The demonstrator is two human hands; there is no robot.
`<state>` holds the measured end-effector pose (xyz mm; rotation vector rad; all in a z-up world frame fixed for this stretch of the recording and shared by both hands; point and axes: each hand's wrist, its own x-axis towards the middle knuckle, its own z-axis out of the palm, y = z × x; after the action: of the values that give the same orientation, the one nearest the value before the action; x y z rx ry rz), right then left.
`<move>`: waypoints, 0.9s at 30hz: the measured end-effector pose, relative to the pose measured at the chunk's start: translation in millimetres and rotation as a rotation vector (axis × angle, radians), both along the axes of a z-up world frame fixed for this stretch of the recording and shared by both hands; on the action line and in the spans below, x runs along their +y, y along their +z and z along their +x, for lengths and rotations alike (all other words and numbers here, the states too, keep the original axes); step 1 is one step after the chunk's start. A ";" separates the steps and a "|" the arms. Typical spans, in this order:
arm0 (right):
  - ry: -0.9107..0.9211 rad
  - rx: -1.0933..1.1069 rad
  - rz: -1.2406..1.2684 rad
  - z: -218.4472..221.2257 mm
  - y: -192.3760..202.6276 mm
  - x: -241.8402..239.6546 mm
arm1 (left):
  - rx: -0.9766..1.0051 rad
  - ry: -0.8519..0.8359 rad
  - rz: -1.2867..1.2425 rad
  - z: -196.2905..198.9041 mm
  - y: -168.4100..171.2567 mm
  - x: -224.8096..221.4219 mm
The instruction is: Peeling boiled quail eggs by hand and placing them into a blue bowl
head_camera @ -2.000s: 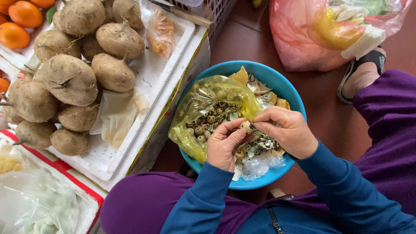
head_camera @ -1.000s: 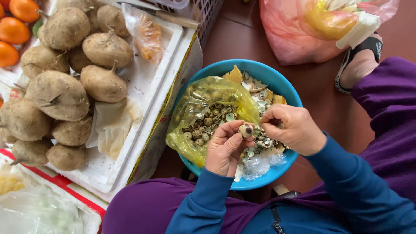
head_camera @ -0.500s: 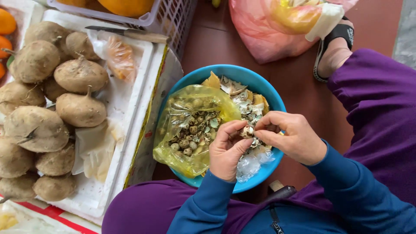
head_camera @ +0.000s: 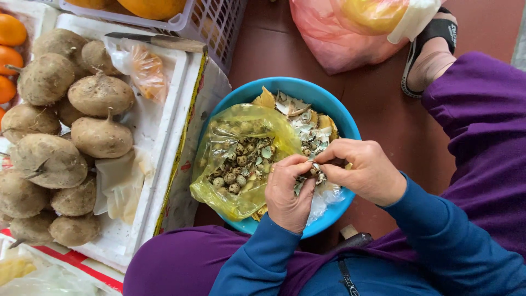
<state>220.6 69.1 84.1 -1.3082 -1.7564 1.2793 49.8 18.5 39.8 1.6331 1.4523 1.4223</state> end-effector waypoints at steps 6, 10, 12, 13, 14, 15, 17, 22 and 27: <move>-0.062 -0.048 0.024 -8.3 -3.5 -3.6 | 0.110 0.023 0.064 0.2 -4.0 -2.9; -0.055 -0.071 0.029 -12.5 -9.2 -1.3 | 0.135 0.055 0.069 -2.5 -5.7 -5.1; -0.041 -0.100 0.032 -13.3 -12.4 -0.4 | 0.054 0.026 0.027 -4.3 -4.7 -6.1; -0.039 -0.099 0.032 -13.5 -12.8 -0.2 | 0.054 0.029 0.027 -6.8 1.9 -6.2; -0.045 -0.077 0.011 -13.7 -13.2 -0.1 | -0.058 -0.003 -0.065 -9.2 8.5 -6.6; -0.051 -0.055 -0.010 -13.9 -13.9 -0.1 | -0.170 -0.035 -0.156 -11.8 14.9 -7.0; -0.074 -0.002 -0.073 -13.6 -16.0 0.1 | -0.430 -0.033 -0.257 -11.6 -4.6 -9.6; -0.108 -0.004 -0.159 -9.5 -29.3 3.6 | -1.025 -0.039 -0.493 -11.1 -28.7 -19.9; 0.072 -0.586 -0.243 -9.3 -9.2 17.7 | -1.339 -0.057 -0.630 -14.2 -19.4 -15.9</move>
<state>211.3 86.8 74.9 -1.9229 -2.0928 1.2581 35.6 2.6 20.5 0.1402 0.8233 1.3228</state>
